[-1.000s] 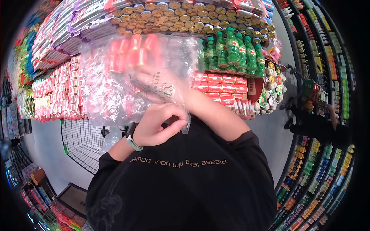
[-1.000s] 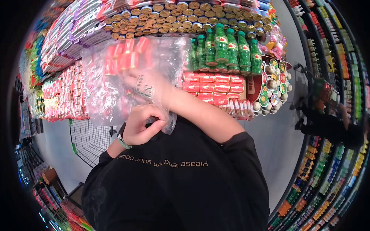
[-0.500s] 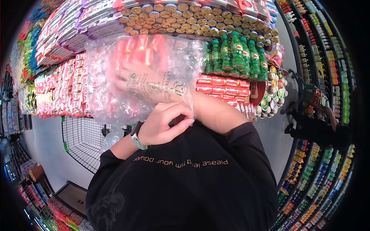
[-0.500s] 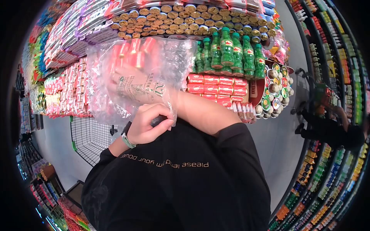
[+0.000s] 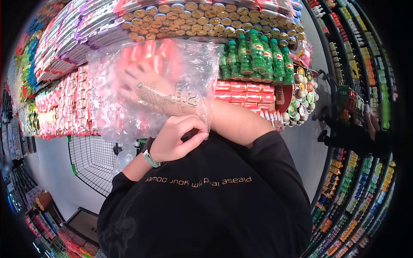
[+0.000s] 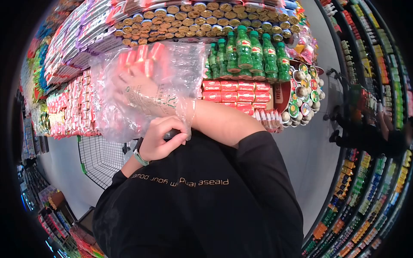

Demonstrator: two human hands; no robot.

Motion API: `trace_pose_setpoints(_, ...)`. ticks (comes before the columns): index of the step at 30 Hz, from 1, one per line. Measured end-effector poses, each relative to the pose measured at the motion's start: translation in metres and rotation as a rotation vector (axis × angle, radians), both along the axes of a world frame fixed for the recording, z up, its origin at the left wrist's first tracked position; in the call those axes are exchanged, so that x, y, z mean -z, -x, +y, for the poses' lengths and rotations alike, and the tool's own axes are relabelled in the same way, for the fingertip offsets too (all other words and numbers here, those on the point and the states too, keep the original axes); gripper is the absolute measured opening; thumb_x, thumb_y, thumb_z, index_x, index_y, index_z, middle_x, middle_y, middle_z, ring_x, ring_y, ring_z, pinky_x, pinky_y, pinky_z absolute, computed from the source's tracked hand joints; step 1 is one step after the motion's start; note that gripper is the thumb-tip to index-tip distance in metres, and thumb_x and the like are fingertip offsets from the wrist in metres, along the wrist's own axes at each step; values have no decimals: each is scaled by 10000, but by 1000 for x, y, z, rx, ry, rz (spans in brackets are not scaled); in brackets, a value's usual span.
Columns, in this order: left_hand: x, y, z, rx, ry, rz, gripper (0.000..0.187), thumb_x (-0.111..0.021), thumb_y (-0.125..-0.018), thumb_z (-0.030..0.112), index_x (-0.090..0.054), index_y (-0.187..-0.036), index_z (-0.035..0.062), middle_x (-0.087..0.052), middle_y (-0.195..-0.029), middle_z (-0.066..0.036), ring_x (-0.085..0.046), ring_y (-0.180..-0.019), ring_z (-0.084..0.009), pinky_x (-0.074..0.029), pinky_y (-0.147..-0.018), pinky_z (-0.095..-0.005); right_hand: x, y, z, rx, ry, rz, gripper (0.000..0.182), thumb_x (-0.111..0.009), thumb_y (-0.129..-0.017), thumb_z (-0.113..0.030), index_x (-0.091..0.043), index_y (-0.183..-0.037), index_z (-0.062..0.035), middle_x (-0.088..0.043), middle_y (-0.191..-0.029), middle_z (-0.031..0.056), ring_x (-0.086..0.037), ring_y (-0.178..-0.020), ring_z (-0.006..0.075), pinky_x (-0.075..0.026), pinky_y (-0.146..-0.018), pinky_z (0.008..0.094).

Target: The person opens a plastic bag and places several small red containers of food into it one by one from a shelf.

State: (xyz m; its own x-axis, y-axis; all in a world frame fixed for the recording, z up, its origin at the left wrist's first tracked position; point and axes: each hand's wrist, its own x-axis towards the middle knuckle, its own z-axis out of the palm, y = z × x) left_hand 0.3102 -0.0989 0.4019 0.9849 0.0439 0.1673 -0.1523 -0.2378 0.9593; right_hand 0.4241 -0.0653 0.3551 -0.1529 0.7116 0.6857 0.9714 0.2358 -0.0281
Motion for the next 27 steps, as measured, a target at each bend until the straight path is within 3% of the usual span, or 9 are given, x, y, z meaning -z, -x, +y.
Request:
trace_pose_setpoints(3,5,1,3,20,-40,-107,73,-685,-876,10,-620,-891,40,-622,-752,-49,-581,-591,-160,-438,-546,-283,-7,-6,-15,30,102,-29,335,-649,-792,-219,-656,-1120,-154,-590,-1272,101,-541,-1206,290,-407,-1016,540)
trace_pose_setpoints(9,8,-1,6,37,51,-167,94,-667,-875,-18,-607,-912,44,-656,-784,-48,-605,-606,-155,-446,-528,-270,-11,-34,-91,3,168,309,394,-627,-804,-187,-656,-1183,-83,-609,-1274,141,-565,-1215,332,-463,-1016,477)
trace_pose_setpoints(11,5,-2,5,25,30,-154,89,-665,-875,-20,-605,-901,40,-654,-783,-49,-603,-604,-153,-443,-528,-270,-25,-42,-129,52,308,700,340,-623,-820,-145,-656,-1144,-44,-624,-1235,159,-580,-1180,355,-483,-1003,428)
trace_pose_setpoints(13,7,-5,7,29,28,-124,75,-662,-879,-11,-602,-890,33,-649,-777,-52,-596,-598,-149,-440,-528,-271,-31,-60,-170,-18,298,408,321,-655,-809,-79,-654,-1126,-28,-636,-1211,151,-605,-1138,333,-494,-965,430)
trace_pose_setpoints(15,11,-7,7,28,50,-78,65,-660,-883,-1,-600,-881,25,-643,-771,-54,-590,-594,-145,-437,-530,-272,-33,-70,-207,39,330,561,303,-699,-770,9,-678,-1071,-22,-673,-1131,124,-643,-1050,313,-516,-889,418)
trace_pose_setpoints(17,16,-6,6,36,90,-15,63,-657,-888,12,-596,-873,17,-637,-764,-55,-585,-591,-141,-437,-533,-274,-37,-78,-237,178,203,631,291,-718,-737,99,-700,-1009,-4,-709,-1030,122,-680,-954,298,-524,-853,388)
trace_pose_setpoints(19,18,-7,6,42,89,35,61,-653,-894,25,-596,-877,14,-633,-762,-58,-585,-596,-143,-444,-555,-278,-33,-87,-263,285,153,689,258,-733,-757,52,-706,-1001,-24,-708,-999,102,-672,-919,293,-535,-786,373)
trace_pose_setpoints(27,32,-11,0,-7,145,78,64,-653,-895,18,-591,-883,10,-633,-768,-53,-597,-626,-139,-452,-578,-285,-25,-78,-287,420,398,578,384,-770,-751,-31,-673,-1123,-57,-687,-1068,70,-617,-977,276,-486,-869,401)
